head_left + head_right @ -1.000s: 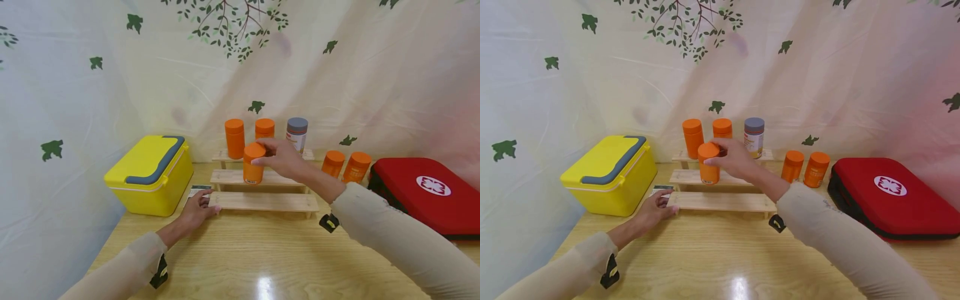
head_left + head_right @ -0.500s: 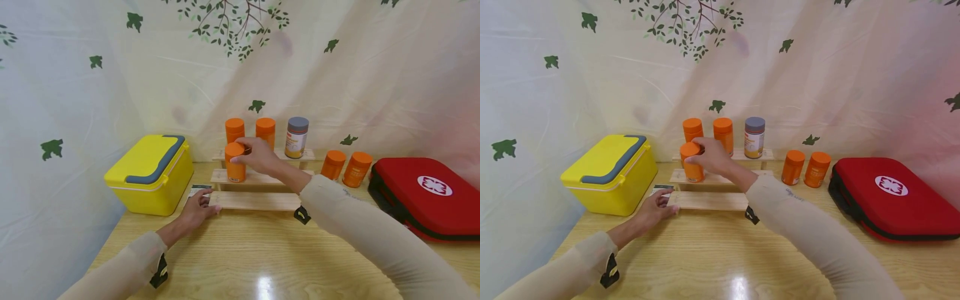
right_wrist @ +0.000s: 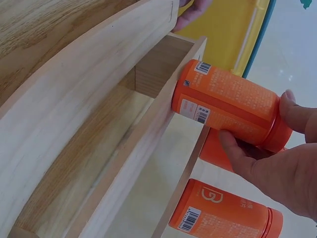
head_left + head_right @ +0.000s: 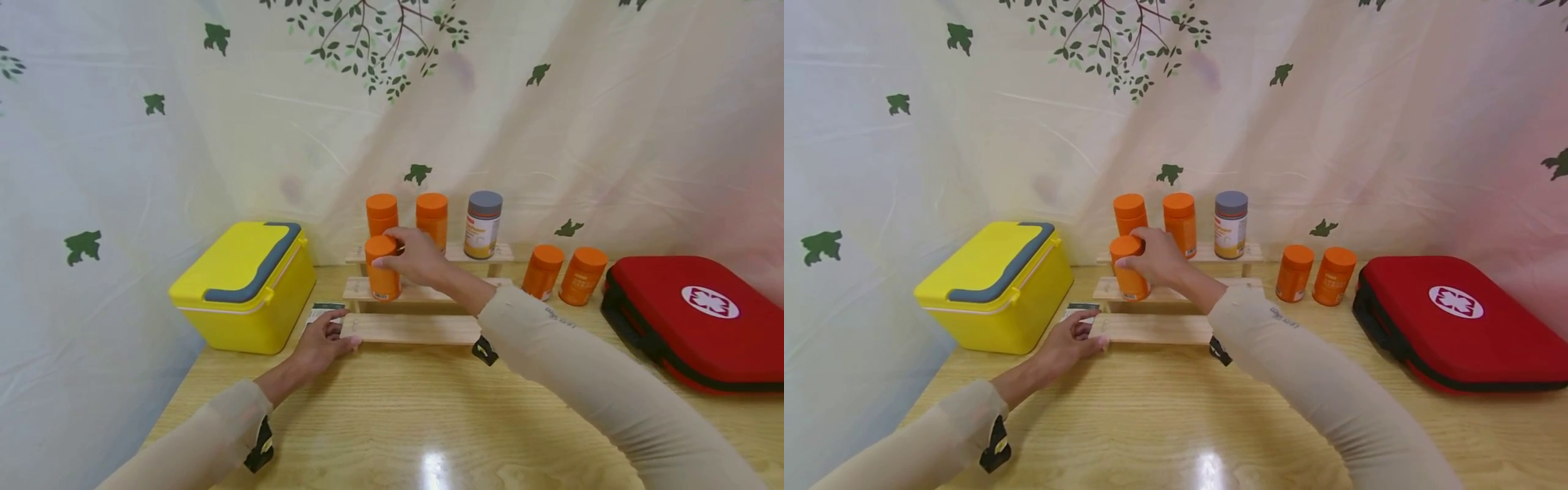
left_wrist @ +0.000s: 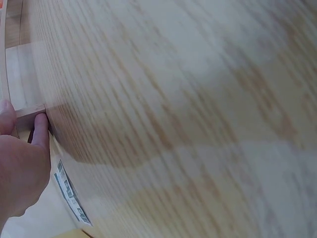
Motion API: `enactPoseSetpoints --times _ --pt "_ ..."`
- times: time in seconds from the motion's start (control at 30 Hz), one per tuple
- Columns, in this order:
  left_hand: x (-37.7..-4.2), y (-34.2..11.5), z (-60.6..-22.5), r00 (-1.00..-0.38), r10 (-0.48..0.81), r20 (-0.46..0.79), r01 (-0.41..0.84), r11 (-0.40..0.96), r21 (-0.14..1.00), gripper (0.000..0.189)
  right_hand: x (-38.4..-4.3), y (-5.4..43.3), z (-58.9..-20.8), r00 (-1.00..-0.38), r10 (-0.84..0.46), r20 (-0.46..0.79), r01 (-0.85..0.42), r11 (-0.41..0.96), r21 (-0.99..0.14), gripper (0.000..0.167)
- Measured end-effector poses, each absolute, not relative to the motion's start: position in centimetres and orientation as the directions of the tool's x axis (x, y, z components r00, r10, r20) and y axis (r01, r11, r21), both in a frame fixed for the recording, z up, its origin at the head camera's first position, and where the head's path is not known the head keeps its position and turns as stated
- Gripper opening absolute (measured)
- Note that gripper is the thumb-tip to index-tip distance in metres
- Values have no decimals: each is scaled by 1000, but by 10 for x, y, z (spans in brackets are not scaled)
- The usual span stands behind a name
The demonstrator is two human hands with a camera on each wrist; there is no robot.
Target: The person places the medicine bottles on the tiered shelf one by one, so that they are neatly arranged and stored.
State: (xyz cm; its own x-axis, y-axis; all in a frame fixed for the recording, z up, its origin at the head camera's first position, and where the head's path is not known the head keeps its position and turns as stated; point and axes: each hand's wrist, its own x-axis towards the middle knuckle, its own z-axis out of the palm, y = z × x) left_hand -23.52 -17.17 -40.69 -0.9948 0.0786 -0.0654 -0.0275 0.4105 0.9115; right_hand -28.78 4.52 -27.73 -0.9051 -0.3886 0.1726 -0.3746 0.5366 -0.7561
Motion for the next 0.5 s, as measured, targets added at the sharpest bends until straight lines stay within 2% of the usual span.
enactPoseSetpoints --times 0.23,0.5 --pt "-235 -171 -408 -994 66 -82 -47 423 905 60 -286 47 -280 -910 -380 166 -364 540 -759 49" --pt "-235 -172 -406 -994 80 -76 -36 421 906 61 -268 75 -281 -908 -369 200 -382 530 -757 69"
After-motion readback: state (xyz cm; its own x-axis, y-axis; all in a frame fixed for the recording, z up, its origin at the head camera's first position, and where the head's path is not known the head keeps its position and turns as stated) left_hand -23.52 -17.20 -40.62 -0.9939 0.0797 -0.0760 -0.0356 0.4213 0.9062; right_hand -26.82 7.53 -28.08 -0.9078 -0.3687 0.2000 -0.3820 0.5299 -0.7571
